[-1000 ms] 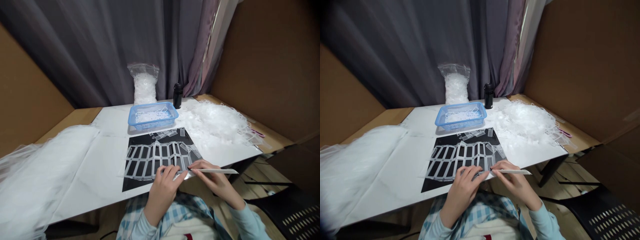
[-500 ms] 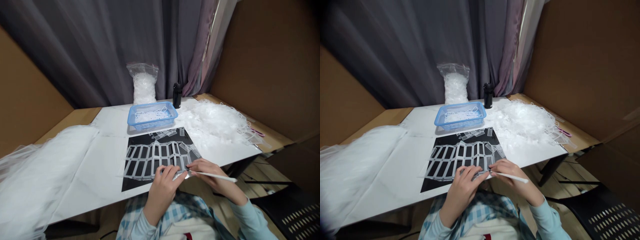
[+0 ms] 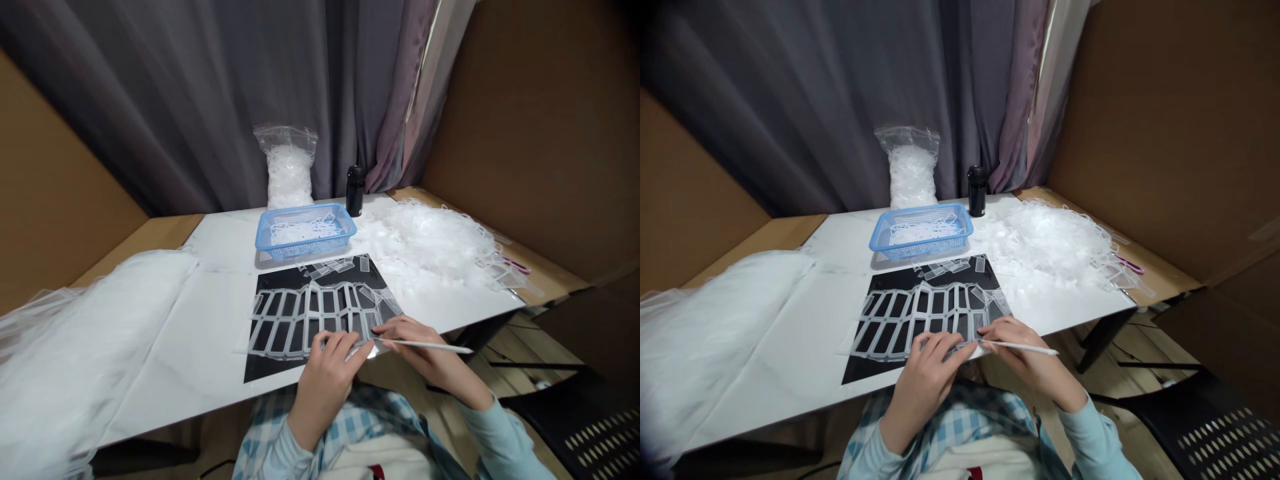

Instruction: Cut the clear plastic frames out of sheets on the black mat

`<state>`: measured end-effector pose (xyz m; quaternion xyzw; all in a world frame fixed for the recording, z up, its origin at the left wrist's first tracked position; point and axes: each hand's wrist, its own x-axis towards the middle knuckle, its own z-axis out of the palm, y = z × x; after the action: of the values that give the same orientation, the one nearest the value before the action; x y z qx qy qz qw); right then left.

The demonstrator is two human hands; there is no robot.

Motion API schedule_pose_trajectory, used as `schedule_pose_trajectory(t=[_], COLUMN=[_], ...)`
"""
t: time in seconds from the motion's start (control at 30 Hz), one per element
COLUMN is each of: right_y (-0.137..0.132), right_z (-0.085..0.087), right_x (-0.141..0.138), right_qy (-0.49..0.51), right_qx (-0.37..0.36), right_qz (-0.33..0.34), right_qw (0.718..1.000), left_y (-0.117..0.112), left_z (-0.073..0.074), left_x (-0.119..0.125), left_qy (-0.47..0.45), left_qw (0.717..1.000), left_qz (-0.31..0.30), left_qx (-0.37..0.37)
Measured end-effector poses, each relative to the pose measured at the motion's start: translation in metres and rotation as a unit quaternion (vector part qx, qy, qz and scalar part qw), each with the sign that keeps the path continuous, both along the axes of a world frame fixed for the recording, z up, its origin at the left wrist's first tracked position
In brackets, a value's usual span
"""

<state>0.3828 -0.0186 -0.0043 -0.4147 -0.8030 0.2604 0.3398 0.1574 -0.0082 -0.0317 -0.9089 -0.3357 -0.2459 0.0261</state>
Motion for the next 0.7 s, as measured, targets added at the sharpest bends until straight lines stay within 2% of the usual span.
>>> schedule_pose_trajectory(t=[0.17, 0.37, 0.5, 0.57, 0.7], right_y=[0.001, -0.001, 0.001, 0.004, 0.014], right_z=[-0.002, 0.000, -0.001, -0.001, 0.005], right_x=[0.000, -0.012, -0.015, -0.009, 0.009], right_qy=[-0.013, -0.064, -0.053, -0.029, 0.017], right_qx=[0.013, 0.111, 0.173, 0.176, 0.160], right_qz=[-0.002, 0.000, -0.032, -0.057, -0.151], right_qw=[1.000, 0.992, 0.983, 0.982, 0.975], left_y=[-0.001, -0.001, -0.001, -0.002, -0.001], left_z=[0.003, 0.004, 0.005, 0.005, 0.005], left_x=[0.000, 0.001, 0.001, 0.001, 0.000], left_qy=[0.009, 0.008, 0.001, -0.003, -0.005], left_qw=[1.000, 1.000, 0.999, 0.999, 0.999], left_qz=[0.008, 0.014, 0.010, 0.007, 0.005], left_qx=[-0.020, -0.027, -0.036, -0.043, -0.049])
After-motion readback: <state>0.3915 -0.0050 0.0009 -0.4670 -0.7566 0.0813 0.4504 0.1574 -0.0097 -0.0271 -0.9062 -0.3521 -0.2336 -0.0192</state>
